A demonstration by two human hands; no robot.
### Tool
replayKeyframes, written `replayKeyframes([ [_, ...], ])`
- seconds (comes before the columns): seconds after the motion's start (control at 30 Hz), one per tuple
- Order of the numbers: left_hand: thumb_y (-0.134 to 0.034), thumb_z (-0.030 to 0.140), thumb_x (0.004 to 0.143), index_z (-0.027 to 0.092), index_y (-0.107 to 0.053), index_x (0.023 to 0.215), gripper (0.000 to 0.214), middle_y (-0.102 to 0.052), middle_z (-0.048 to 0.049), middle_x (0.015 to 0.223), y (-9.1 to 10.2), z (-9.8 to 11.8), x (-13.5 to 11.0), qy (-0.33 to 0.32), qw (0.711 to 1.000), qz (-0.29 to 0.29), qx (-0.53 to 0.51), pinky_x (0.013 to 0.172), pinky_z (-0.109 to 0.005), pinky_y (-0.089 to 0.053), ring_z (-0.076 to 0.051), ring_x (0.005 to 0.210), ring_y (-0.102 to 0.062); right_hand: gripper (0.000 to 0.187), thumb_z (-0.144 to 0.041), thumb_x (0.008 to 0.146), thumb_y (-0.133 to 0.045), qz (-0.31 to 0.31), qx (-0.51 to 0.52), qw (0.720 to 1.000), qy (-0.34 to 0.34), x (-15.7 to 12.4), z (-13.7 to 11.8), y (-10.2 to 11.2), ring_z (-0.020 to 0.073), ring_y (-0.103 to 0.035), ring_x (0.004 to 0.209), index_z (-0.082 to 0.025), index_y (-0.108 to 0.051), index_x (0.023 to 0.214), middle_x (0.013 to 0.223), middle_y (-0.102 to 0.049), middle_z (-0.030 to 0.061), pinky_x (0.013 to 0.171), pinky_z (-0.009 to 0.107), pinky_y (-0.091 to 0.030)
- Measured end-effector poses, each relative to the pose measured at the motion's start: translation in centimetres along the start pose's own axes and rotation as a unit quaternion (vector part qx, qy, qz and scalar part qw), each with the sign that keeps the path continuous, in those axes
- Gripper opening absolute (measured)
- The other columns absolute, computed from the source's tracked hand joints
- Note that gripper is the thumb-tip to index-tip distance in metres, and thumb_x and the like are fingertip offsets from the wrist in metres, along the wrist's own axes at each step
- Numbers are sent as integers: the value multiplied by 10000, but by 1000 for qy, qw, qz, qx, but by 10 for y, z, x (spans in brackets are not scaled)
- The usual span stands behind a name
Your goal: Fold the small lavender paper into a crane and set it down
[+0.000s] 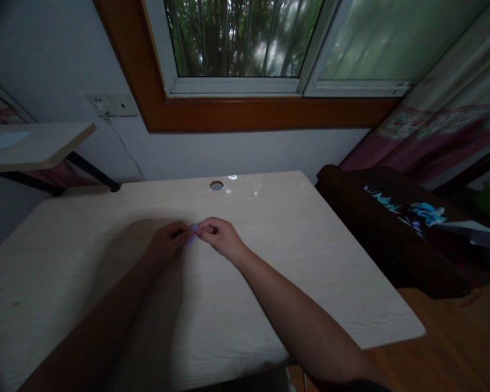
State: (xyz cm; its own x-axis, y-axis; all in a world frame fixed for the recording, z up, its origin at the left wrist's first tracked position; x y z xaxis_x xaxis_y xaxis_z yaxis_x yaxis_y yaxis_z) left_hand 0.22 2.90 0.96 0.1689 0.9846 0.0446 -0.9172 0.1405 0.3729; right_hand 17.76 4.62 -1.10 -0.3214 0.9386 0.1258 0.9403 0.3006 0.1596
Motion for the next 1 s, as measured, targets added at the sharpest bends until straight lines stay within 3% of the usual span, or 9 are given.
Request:
replayKeyframes([
  [0.27, -636, 416, 790, 168, -687, 751, 256, -614, 1, 675, 0, -6, 0, 4, 1000, 17, -10, 608, -236, -400, -138, 646, -531, 229, -385, 785, -703, -3, -14, 1000, 5, 0, 0, -1, 102, -455, 596, -158, -684, 800, 651, -552, -22, 579, 238, -359],
  [0.6, -652, 415, 793, 176, -655, 715, 251, -596, 25, 647, 3, -4, 2, 18, 998, 55, -34, 627, -235, -416, -126, 638, -536, 258, -421, 828, -653, 11, -48, 999, 8, -1, -3, 1, 124, -522, 652, -172, -710, 861, 758, -649, 20, 623, 246, -408],
  [1.0, -640, 407, 790, 171, -660, 754, 240, -633, 2, 717, -1, 0, 2, -11, 999, 24, -30, 654, -239, -435, -136, 674, -560, 176, -335, 828, -634, -3, -53, 998, 34, -1, -6, 1, 121, -521, 656, -171, -693, 807, 752, -638, 13, 626, 244, -395],
])
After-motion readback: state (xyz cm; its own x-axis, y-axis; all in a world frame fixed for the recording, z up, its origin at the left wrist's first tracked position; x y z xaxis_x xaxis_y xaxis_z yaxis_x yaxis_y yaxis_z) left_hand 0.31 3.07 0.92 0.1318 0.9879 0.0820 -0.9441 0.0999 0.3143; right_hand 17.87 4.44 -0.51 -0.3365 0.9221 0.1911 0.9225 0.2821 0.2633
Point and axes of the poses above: each hand's wrist, its own x-axis towards the middle knuckle, its own y-axis out of the back of the hand, z = x × y, the point moved 3 cm from there along x, towards the middle knuckle
